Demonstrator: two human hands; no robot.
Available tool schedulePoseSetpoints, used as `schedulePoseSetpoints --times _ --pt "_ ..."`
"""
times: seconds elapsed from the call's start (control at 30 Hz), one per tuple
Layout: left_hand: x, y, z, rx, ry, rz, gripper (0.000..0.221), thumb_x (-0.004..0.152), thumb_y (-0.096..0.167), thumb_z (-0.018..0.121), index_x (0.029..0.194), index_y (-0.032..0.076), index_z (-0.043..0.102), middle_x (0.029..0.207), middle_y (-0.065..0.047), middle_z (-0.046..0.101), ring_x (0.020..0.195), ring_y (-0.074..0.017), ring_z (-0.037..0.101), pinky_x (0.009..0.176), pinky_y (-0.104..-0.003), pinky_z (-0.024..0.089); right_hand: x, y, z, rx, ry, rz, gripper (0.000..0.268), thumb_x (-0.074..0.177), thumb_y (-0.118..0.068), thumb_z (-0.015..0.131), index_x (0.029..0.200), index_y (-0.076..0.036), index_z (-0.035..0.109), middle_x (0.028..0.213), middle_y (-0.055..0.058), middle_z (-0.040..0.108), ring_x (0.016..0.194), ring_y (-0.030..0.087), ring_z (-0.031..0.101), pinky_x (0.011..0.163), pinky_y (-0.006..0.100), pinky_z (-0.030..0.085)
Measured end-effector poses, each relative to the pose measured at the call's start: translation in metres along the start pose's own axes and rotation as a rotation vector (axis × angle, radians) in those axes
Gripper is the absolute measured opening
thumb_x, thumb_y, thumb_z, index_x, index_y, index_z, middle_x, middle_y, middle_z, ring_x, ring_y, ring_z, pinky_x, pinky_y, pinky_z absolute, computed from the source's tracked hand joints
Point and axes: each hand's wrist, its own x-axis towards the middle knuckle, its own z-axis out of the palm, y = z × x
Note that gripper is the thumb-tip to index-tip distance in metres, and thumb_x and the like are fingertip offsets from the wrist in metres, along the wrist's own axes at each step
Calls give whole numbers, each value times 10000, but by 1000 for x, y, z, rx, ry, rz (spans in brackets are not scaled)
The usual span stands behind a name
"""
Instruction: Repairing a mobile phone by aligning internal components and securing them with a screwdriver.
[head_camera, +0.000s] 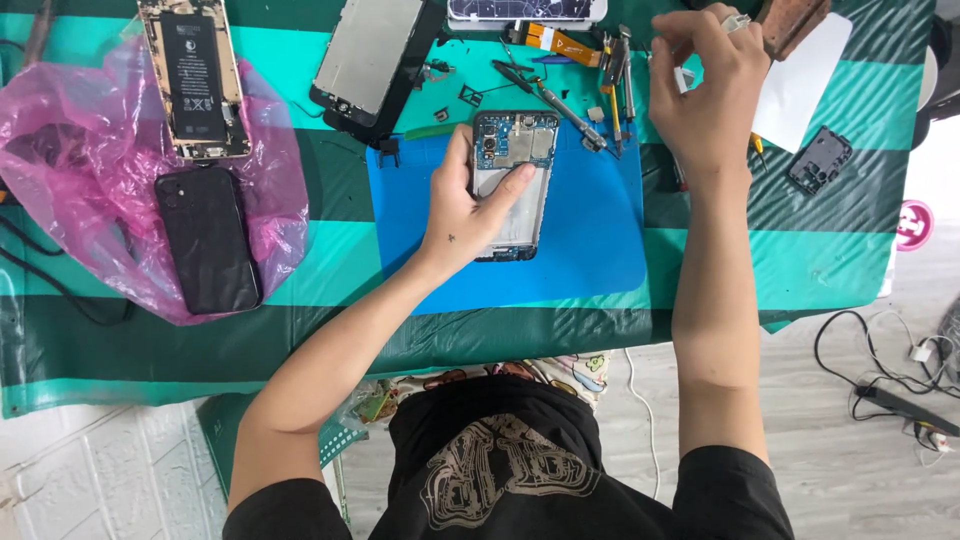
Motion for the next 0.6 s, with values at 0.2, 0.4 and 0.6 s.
schedulePoseSetpoints --times 0.2,0.4,0.6 --pt "0 1 0 7 -16 41 356 1071 330 687 1326 127 541 1244 -97 709 1156 -250 727 978 -371 623 2 -3 5 103 4 -12 57 1165 26 678 1165 51 729 971 184 683 857 310 609 789 463 466" --pt "2 2 -1 -1 -5 42 341 1071 318 682 1306 114 544 1231 -103 712 1152 -256 733 961 -369 633 16 -51 9 886 -275 300 116 1164 -58 576 1221 8 653 1058 163 679 902 211 677 789 293 616" --pt "0 5 -2 -3 -3 27 361 1072 322 678 1323 103 538 1249 -110 705 1173 -258 727 984 -368 628 9 -58 13 923 -406 351 157 1090 -87 672 1198 24 694 1018 164 711 880 223 714 790 297 622"
